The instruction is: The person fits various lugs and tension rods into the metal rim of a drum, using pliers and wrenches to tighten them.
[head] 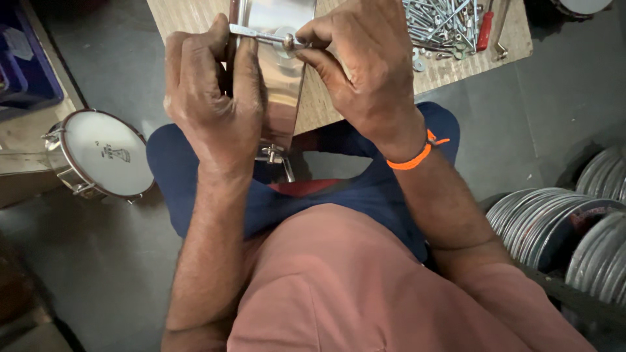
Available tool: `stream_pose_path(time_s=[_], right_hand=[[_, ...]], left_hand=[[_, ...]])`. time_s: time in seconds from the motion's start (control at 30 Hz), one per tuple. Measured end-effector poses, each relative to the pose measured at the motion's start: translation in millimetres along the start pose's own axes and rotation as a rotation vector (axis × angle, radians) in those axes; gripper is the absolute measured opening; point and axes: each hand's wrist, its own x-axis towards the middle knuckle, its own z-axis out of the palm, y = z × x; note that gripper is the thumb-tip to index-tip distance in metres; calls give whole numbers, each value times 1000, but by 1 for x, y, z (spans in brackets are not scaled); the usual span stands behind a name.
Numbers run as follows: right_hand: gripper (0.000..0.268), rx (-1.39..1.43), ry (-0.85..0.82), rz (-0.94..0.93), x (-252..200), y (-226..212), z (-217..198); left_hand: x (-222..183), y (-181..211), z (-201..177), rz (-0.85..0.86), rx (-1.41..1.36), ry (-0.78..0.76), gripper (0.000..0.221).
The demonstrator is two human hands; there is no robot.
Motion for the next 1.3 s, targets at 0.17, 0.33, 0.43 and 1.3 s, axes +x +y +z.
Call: stream_pose_path(time_s=[0.17, 0.33, 0.43, 1.3], right_hand=[[21, -151, 47, -84, 2, 2, 8], [27, -97, 3, -91, 6, -3, -1], [38, 91, -93, 0, 6, -6, -6], [28, 66, 94, 92, -4, -33, 32]], left_hand=[[-4, -5, 1, -53, -42, 5, 18], [-4, -6, -4, -61, -25, -6, 18], [-6, -6, -6, -80, -13, -5, 17], [-29, -42, -29, 55, 124, 24, 15]])
